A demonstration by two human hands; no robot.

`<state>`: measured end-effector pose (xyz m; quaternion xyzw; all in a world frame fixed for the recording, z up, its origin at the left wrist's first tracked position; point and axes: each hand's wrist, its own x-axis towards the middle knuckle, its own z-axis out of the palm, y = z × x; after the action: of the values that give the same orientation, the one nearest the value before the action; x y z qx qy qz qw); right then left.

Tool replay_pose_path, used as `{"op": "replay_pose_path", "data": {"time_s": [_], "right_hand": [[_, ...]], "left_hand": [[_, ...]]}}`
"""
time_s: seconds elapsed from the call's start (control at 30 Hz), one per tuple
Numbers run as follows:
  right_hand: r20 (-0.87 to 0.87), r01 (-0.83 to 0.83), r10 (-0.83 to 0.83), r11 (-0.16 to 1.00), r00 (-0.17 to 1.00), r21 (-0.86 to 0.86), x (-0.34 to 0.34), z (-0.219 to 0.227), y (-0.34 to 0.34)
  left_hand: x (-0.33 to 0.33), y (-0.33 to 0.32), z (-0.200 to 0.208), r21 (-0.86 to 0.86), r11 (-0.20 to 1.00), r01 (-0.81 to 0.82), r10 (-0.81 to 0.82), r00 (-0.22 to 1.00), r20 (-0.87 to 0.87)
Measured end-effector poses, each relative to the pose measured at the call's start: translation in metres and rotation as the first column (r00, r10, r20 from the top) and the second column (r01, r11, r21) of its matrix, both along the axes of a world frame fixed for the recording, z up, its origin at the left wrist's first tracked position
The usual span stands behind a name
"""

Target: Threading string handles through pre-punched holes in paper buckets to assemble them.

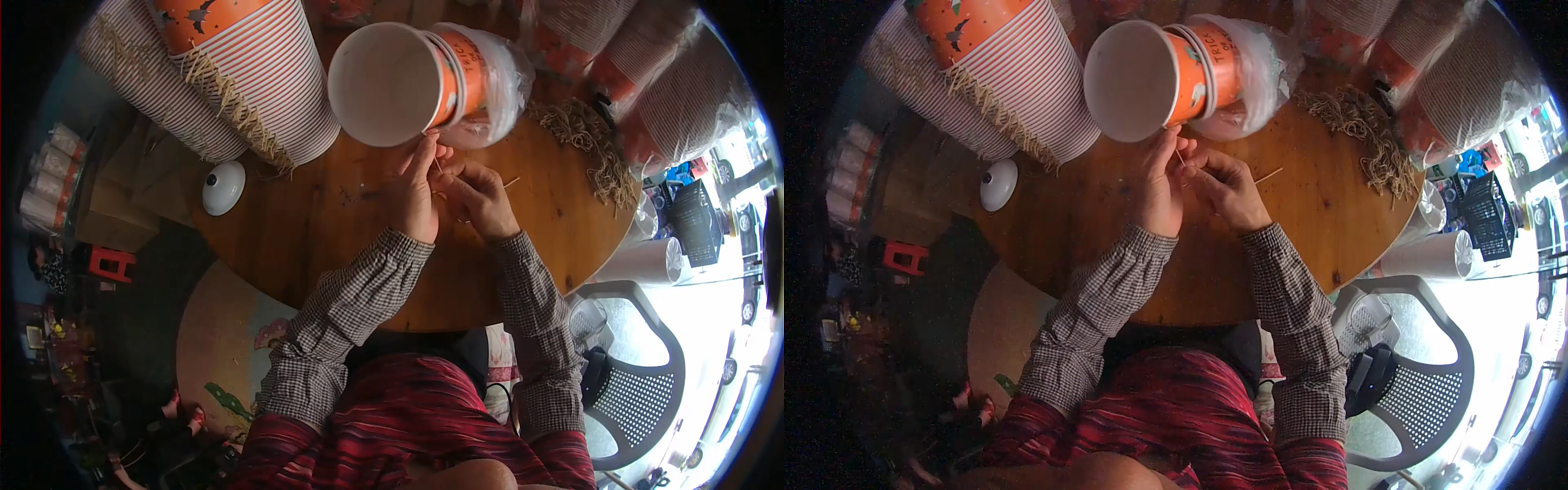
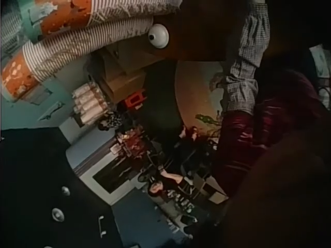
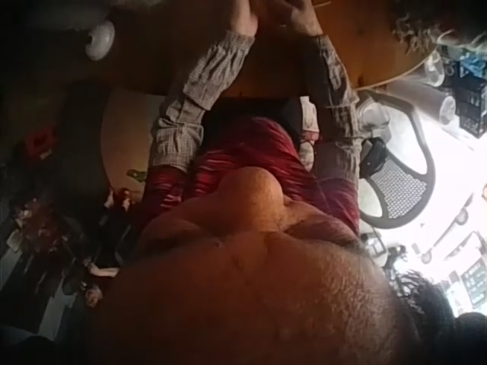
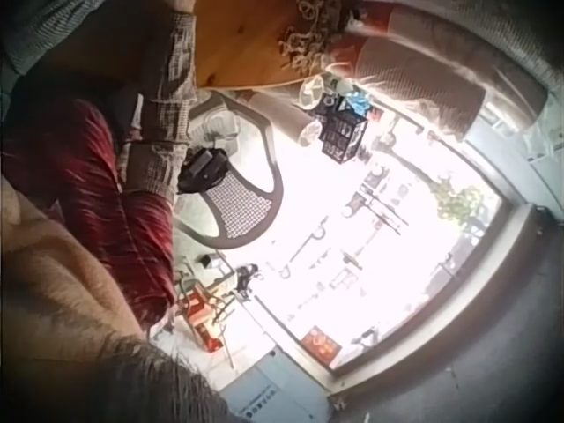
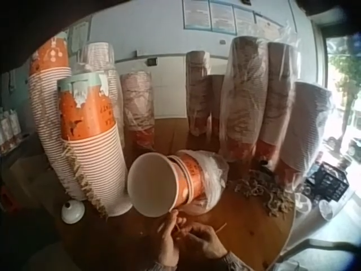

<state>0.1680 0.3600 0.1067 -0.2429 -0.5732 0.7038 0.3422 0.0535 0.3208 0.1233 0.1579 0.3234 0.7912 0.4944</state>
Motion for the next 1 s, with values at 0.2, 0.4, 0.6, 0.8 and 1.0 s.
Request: {"op": "replay_pose_path", "data": {"time_s": [0.2, 0.4, 0.6, 0.8, 1.0], "right_hand": [[-0.103, -0.031, 0.026, 0.999, 0.994, -0.044, -0.002, 0.003, -0.004], [-0.043, -0.002, 0.001, 1.000, 0.999, -0.017, -0.002, 0.002, -0.002], [0.056, -0.017, 0.014, 0.998, 0.998, 0.054, -0.005, 0.006, -0.009], [0.078, -0.032, 0.025, 0.996, 0.997, 0.087, -0.001, 0.005, -0.009], [0.070, -0.056, 0.047, 0.989, 0.996, 0.135, -0.002, 0.012, -0.015]], "left_hand": [[0.005, -0.014, 0.010, 0.103, 0.993, -0.056, 0.074, 0.979, -0.188], [-0.004, -0.008, 0.004, 0.052, 0.998, -0.030, 0.042, 0.963, -0.265], [-0.007, -0.005, -0.003, -0.042, 0.997, 0.059, -0.066, 0.979, -0.194], [-0.013, -0.004, 0.003, -0.031, 0.998, 0.060, -0.063, 0.988, -0.141], [-0.012, -0.006, 0.009, -0.075, 0.997, -0.017, 0.008, 0.994, -0.109]]}}
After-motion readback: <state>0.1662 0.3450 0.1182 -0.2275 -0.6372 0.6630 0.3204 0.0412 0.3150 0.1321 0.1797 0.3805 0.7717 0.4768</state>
